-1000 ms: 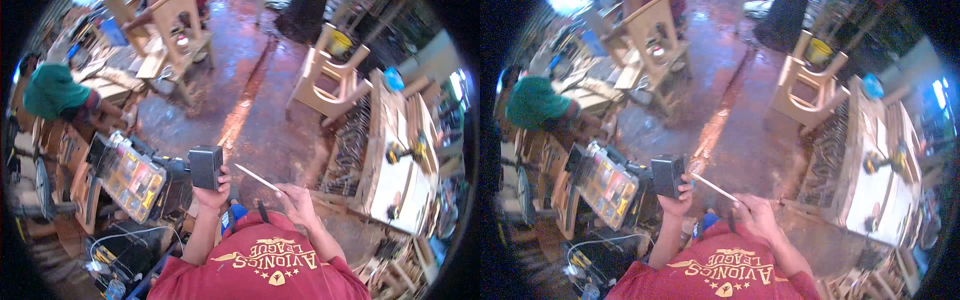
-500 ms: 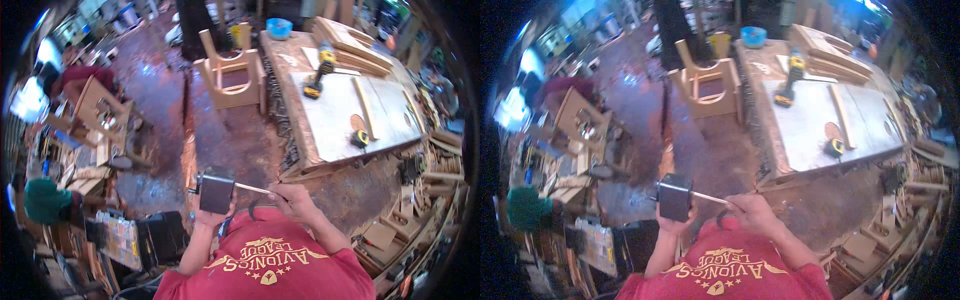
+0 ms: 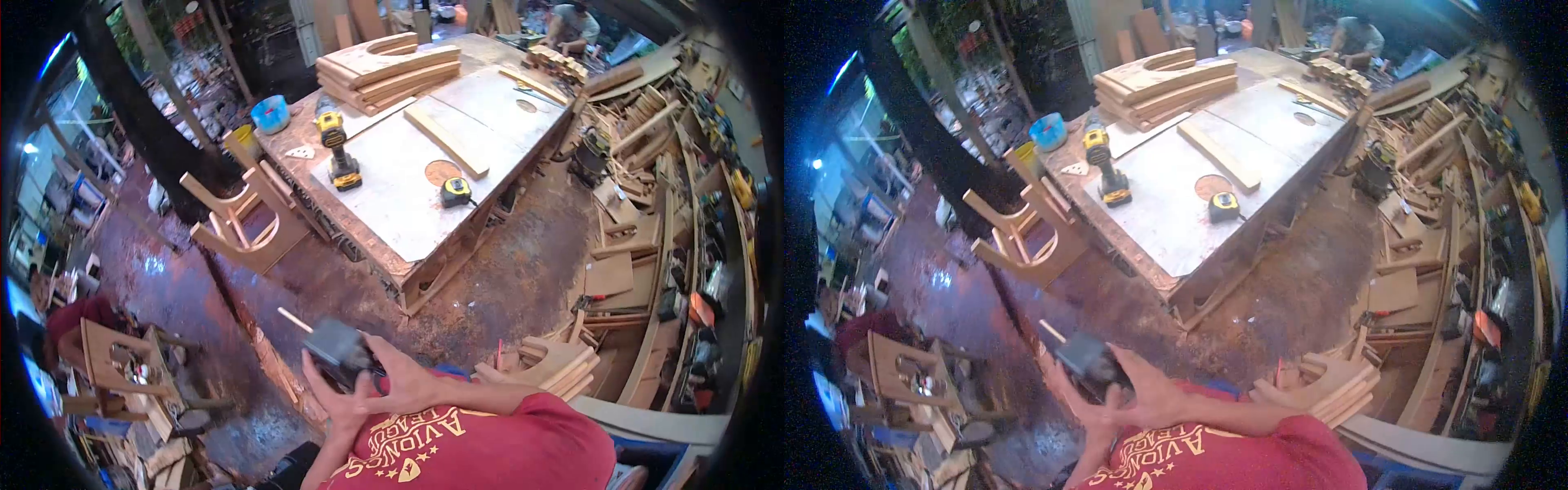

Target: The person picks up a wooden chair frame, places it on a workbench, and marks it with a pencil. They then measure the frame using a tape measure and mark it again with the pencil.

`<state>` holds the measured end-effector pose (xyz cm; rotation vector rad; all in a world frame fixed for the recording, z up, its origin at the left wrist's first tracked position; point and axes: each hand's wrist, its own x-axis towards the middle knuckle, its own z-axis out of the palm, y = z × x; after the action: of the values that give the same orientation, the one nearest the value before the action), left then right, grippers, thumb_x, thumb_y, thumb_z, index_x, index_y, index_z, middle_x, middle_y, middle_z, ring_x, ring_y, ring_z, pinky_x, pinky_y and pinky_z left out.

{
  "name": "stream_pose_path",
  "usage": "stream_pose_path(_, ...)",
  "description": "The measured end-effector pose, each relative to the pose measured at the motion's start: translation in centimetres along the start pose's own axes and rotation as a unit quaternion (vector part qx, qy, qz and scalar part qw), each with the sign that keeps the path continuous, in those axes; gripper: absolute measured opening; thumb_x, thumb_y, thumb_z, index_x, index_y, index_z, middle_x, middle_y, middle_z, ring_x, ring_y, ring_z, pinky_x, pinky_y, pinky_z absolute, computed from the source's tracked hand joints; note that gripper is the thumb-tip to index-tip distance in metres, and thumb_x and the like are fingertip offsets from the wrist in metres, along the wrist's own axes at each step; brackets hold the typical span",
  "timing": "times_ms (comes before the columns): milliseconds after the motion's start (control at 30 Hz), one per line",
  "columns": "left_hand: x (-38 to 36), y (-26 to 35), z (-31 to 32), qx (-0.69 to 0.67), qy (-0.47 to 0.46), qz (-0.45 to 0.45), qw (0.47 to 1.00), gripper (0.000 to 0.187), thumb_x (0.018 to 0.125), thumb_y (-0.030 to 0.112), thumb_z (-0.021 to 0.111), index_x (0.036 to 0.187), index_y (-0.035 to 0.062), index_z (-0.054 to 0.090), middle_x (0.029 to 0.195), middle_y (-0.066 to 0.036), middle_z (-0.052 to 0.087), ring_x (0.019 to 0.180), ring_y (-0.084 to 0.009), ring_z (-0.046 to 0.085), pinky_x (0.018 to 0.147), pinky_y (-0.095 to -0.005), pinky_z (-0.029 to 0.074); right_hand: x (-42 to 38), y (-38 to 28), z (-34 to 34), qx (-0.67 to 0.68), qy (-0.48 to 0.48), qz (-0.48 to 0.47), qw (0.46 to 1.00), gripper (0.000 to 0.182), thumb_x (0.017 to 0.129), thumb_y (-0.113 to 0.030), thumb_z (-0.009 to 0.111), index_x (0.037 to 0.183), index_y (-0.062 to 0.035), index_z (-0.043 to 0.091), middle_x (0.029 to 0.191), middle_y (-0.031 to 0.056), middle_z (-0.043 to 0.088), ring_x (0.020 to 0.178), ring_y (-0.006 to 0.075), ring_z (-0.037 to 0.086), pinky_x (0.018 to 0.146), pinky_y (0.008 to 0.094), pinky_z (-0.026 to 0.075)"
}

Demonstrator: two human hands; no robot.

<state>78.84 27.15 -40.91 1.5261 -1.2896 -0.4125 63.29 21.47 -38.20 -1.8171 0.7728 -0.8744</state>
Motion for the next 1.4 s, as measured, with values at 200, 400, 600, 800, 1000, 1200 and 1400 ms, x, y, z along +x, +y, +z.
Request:
stream_pose_path(200,1.1,-0.9,-4.5,0.119,-0.186,0.197,0.955,0.084,0.067,0.014,0.084,0.139,-0.0062,0.043,0.133,-0.025,0.048,0.123,-0.0446,0.045,0.104,-0.0515,0.039,-0.1,0.9,-0.4,0.056,0.038,0.128,0.989,0.076,0.074,-0.034,0.081,0.133,0.0008,0.048,0.107,0.0212,0.067,0.101,0.0323,0.067,0.089,0.0401,0.052)
stream_pose_path(400,5.9,4.2,-8.4,0.208,-0.314,0.224,0.899,0.080,0.072,0.046,0.084,0.131,0.0004,0.055,0.121,-0.022,0.062,0.112,-0.0414,0.060,0.096,-0.0472,0.048,0.2,0.9,1.2,-0.018,-0.223,0.111,0.968,0.077,0.070,-0.035,0.081,0.130,0.0023,0.051,0.100,0.0279,0.066,0.093,0.0428,0.066,0.083,0.0441,0.053)
stream_pose_path(600,7.6,-1.1,-8.1,0.106,-0.513,-0.098,0.846,0.078,0.070,0.050,0.085,0.123,-0.0008,0.059,0.109,-0.023,0.069,0.106,-0.0401,0.066,0.091,-0.0428,0.052,-2.7,3.2,2.4,-0.059,-0.120,0.068,0.989,0.049,0.087,-0.033,0.070,0.121,0.0014,0.063,0.102,0.0228,0.070,0.096,0.0395,0.068,0.087,0.0446,0.053)
stream_pose_path(800,7.9,-2.1,-6.3,0.134,-0.576,-0.045,0.805,0.079,0.067,0.052,0.085,0.120,-0.0008,0.059,0.103,-0.026,0.068,0.101,-0.0410,0.067,0.088,-0.0431,0.052,-1.9,-0.3,2.1,-0.050,-0.111,0.069,0.990,0.022,0.089,-0.016,0.069,0.108,-0.0040,0.070,0.094,0.0165,0.071,0.090,0.0351,0.069,0.080,0.0401,0.055)
stream_pose_path(1000,6.5,-2.6,-8.4,0.090,-0.557,-0.048,0.824,0.082,0.070,0.054,0.083,0.124,-0.0021,0.058,0.103,-0.024,0.069,0.101,-0.0398,0.067,0.088,-0.0436,0.051,1.2,4.8,3.1,0.006,-0.076,0.126,0.989,0.015,0.086,-0.017,0.072,0.094,-0.0038,0.072,0.089,0.0117,0.072,0.082,0.0224,0.069,0.074,0.0352,0.053)
stream_pose_path(1200,4.9,-4.2,-9.5,0.081,-0.509,-0.159,0.842,0.082,0.071,0.057,0.082,0.127,0.0021,0.059,0.105,-0.022,0.070,0.102,-0.0366,0.068,0.089,-0.0420,0.052,-1.2,1.8,3.5,0.042,-0.175,0.079,0.981,0.016,0.086,-0.020,0.074,0.093,-0.0048,0.073,0.082,0.0101,0.070,0.075,0.0198,0.065,0.069,0.0350,0.050)
stream_pose_path(1400,4.8,-4.7,-8.9,0.043,-0.541,-0.163,0.824,0.081,0.070,0.054,0.084,0.127,0.0028,0.057,0.108,-0.021,0.070,0.104,-0.0327,0.068,0.091,-0.0417,0.051,3.0,2.1,3.8,0.115,-0.200,0.034,0.972,0.014,0.089,-0.018,0.075,0.094,-0.0040,0.074,0.077,0.0042,0.070,0.069,0.0084,0.060,0.061,0.0277,0.048)
